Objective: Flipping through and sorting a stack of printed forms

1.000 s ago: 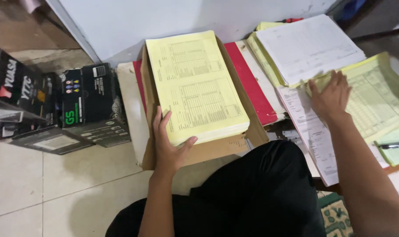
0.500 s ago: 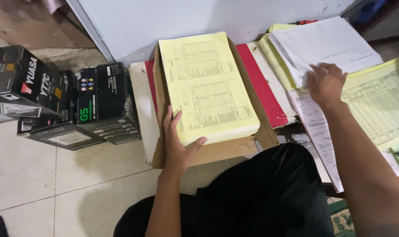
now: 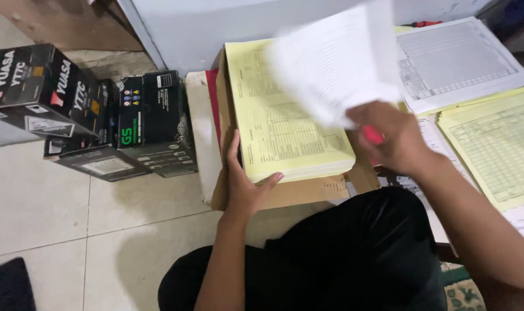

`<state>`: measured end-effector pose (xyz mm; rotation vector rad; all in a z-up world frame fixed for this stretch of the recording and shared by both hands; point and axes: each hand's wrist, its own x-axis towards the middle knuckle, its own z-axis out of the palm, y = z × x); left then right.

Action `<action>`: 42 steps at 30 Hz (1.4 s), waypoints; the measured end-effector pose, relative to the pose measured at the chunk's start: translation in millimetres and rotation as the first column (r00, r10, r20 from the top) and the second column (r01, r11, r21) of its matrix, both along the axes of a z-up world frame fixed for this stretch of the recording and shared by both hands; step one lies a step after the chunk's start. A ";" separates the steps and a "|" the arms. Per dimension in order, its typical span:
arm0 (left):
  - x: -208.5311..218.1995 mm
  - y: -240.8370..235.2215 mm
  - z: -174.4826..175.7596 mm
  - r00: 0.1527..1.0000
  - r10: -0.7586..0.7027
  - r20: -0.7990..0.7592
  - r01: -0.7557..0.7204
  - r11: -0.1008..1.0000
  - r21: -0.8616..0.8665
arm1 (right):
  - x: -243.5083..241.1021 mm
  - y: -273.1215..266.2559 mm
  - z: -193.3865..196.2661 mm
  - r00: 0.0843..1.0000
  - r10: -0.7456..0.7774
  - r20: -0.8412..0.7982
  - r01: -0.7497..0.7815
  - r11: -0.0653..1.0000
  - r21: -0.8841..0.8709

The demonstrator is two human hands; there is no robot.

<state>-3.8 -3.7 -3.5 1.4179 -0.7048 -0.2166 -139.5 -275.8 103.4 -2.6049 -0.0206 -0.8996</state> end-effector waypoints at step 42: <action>4.5 4.9 6.9 0.989 0.016 0.146 -0.032 0.994 0.106 | -4.3 70.1 -43.4 0.943 -0.110 -0.314 -0.045 0.894 -0.447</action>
